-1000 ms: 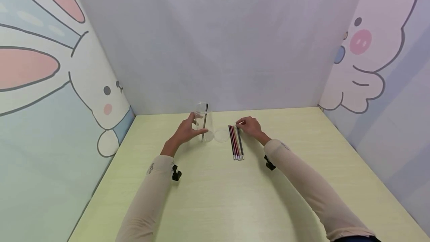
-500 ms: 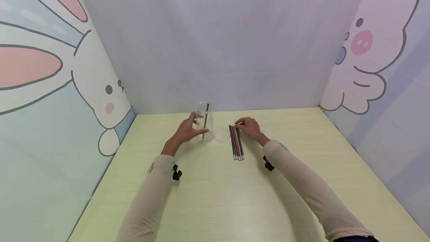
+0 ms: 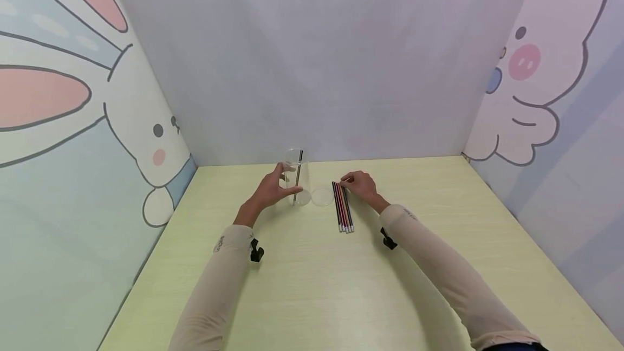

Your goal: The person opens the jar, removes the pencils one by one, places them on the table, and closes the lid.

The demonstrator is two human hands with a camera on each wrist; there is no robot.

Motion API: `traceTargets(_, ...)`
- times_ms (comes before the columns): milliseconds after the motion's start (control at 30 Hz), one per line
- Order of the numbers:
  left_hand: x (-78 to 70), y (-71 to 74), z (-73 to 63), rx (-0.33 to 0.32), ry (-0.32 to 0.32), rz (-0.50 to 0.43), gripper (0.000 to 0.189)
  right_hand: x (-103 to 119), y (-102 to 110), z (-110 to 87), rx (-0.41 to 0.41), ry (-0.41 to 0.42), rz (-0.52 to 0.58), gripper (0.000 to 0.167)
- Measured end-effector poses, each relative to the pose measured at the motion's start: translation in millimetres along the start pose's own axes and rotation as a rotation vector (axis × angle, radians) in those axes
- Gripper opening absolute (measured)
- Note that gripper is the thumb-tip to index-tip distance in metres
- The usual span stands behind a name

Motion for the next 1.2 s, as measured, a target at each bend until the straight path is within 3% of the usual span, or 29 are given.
traceTargets(700, 2.8, -0.4, 1.3, 0.0, 0.015, 0.001, 0.071, -4, -4, -0.6, -0.02, 0.019, 0.036, 0.025)
traceTargets(1200, 5.8, -2.6, 4.0, 0.008, -0.007, 0.001, 0.073, 4, 14, 6.0, -0.03, 0.089, 0.009, 0.024)
Point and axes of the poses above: each hand's wrist, its own z-axis towards the middle knuckle, its own y-axis out of the back of the hand, x = y × z, the point moved 2 cm from there along z, towards the middle knuckle, and after that the axes turned 2 degrees about -x, right-handed, at the moved point
